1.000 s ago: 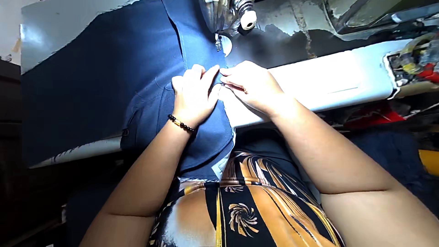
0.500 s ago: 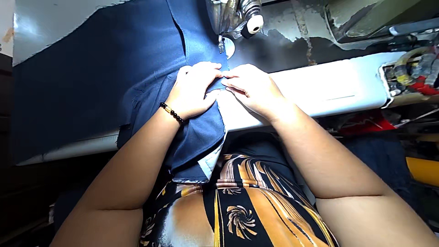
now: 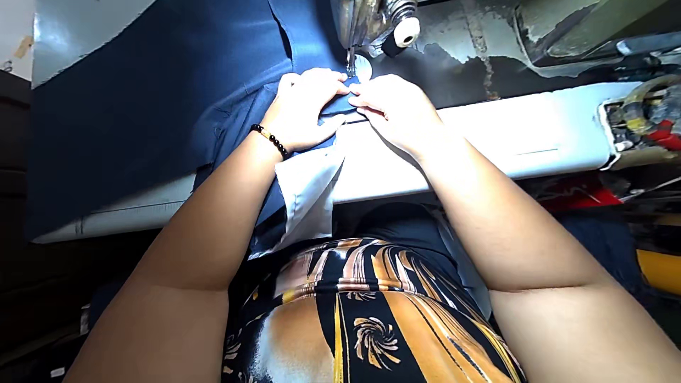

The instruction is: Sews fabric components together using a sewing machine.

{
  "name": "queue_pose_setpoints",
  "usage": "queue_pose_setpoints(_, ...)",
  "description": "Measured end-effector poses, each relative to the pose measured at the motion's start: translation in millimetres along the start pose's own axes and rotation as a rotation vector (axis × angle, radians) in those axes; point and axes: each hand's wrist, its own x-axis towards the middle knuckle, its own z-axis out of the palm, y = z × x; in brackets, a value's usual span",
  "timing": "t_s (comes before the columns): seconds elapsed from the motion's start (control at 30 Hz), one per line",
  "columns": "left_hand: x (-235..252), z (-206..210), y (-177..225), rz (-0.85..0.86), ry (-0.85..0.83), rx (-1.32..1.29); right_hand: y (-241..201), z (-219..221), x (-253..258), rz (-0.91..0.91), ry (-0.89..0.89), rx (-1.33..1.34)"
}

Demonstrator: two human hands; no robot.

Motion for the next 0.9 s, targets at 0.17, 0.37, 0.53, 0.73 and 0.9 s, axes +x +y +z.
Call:
queue_pose_setpoints(0.17, 1, -9, -5, 0.04, 0.018, -0.056, -4, -2, -3, 0.01, -0.023, -0.004)
queue_pose_setpoints(0.37, 9, -8, -23, 0.114, -0.032, -0.115, -4, -3, -6, 0.004, 0.014, -0.001)
queue_pose_setpoints(0.53, 12, -9, -26, 0.13, -0.049, -0.107, -4, -4, -4, 0.039, 0.002, 0.022)
queue_pose_setpoints(0.73, 7, -5, -18, 0.107, -0.019, -0.101, -5, -2, -4, 0.059, 0.002, 0.027)
queue_pose_setpoints(0.9, 14, -11, -16, 0.062, -0.075, -0.124, -6, -3, -3, 0.106, -0.015, 0.018)
